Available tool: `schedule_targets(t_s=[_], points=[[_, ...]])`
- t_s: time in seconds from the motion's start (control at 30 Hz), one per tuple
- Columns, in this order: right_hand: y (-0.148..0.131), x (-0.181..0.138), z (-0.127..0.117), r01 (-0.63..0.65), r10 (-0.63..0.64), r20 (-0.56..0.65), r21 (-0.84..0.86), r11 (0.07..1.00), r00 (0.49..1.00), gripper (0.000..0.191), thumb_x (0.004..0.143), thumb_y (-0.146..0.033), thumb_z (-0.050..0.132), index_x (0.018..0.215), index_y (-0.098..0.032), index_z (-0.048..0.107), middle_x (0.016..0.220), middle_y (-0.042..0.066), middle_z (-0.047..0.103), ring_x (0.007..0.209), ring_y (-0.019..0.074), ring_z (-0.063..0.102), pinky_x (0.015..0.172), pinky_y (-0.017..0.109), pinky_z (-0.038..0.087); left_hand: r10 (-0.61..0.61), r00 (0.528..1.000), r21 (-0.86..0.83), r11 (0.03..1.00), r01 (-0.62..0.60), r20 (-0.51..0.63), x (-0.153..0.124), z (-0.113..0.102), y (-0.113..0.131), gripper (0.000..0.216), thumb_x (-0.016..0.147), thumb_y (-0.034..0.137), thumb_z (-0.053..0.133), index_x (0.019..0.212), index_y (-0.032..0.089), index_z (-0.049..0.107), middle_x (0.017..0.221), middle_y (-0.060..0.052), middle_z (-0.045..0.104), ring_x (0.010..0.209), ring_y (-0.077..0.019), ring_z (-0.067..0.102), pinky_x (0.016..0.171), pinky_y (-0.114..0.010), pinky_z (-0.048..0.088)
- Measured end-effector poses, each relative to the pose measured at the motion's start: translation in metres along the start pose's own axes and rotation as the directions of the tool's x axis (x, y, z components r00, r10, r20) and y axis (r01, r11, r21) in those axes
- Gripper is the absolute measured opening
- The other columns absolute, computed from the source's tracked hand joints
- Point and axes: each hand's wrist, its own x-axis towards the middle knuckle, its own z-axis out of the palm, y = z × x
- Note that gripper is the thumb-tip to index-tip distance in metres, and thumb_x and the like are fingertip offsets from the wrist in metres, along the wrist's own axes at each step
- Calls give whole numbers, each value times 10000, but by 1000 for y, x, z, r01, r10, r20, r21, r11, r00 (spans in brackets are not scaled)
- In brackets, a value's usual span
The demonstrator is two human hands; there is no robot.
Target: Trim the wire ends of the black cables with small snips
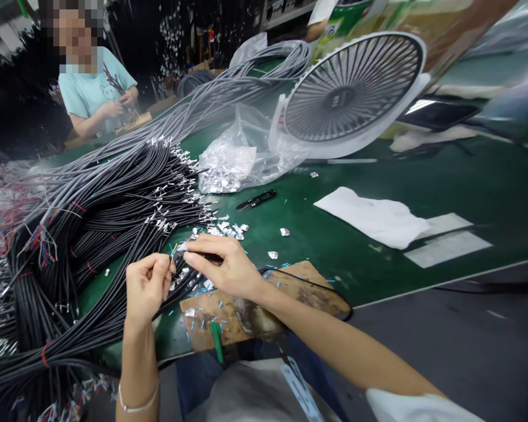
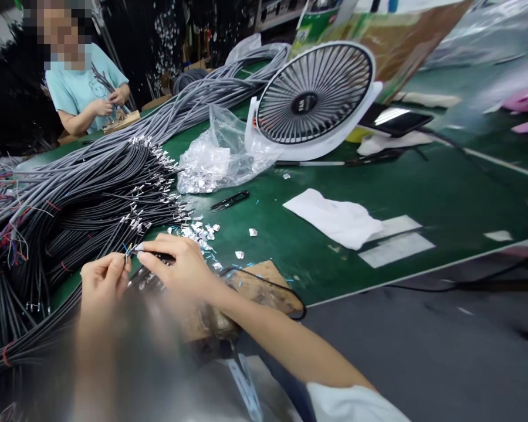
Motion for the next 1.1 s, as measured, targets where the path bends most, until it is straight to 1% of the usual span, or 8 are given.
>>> schedule_targets(t_s=[0.1,0.2,0.43,0.63,0.7,0.87,1.0,1.1], points=[[0,1,-1,10,-15,63,79,997,998,242,837,-266,542,848,-117,732,677,46,643,612,123,546,570,250,404,-110,979,-139,981,135,170,4,-4,9,458,761,494,620,497,145,484,397,60,355,302,-17,262,322,-170,163],[-1,3,-2,14,-27,96,139,990,995,231,837,-256,534,810,-122,721,636,24,608,582,109,517,547,237,389,-128,944,-193,962,193,305,8,-6,15,532,694,565,647,441,149,433,349,75,288,277,-5,189,302,-172,106],[-3,5,-3,-53,60,-57,120,991,997,148,757,-276,637,691,-144,622,645,-9,528,556,87,439,505,221,333,-104,991,-139,984,114,83,5,-1,8,393,701,472,688,550,125,582,396,64,386,288,-8,276,306,-147,147],[-3,8,-3,-109,117,-33,185,977,993,276,725,-391,681,626,-153,584,612,-23,470,524,75,370,480,224,281,-69,993,-77,994,76,94,0,3,4,293,740,373,669,592,124,633,397,67,379,319,-16,302,323,-145,175],[-2,9,-3,-192,194,19,277,942,981,362,677,-478,708,612,-157,552,575,-36,439,519,76,365,488,229,284,-47,994,-71,996,54,102,1,3,3,271,754,345,656,596,126,633,405,64,389,326,-21,313,330,-152,191],[5,9,0,-463,293,372,550,695,881,490,597,-605,705,704,-174,499,470,-111,297,405,43,223,407,216,177,132,988,-16,991,-131,82,8,3,-1,188,739,281,656,613,141,651,489,45,471,368,-40,381,364,-175,275],[10,11,2,-451,322,324,510,732,889,449,606,-543,721,675,-175,473,490,-106,298,410,36,208,397,213,149,266,964,133,955,-264,4,12,3,-3,118,689,244,685,611,158,663,546,21,548,488,-78,465,459,-188,359],[9,12,2,-445,316,321,524,726,893,410,638,-529,677,696,-185,461,509,-99,305,418,49,227,408,218,186,187,982,149,971,-184,-6,13,5,-2,173,715,283,656,604,151,647,544,14,549,496,-82,449,462,-191,343]])
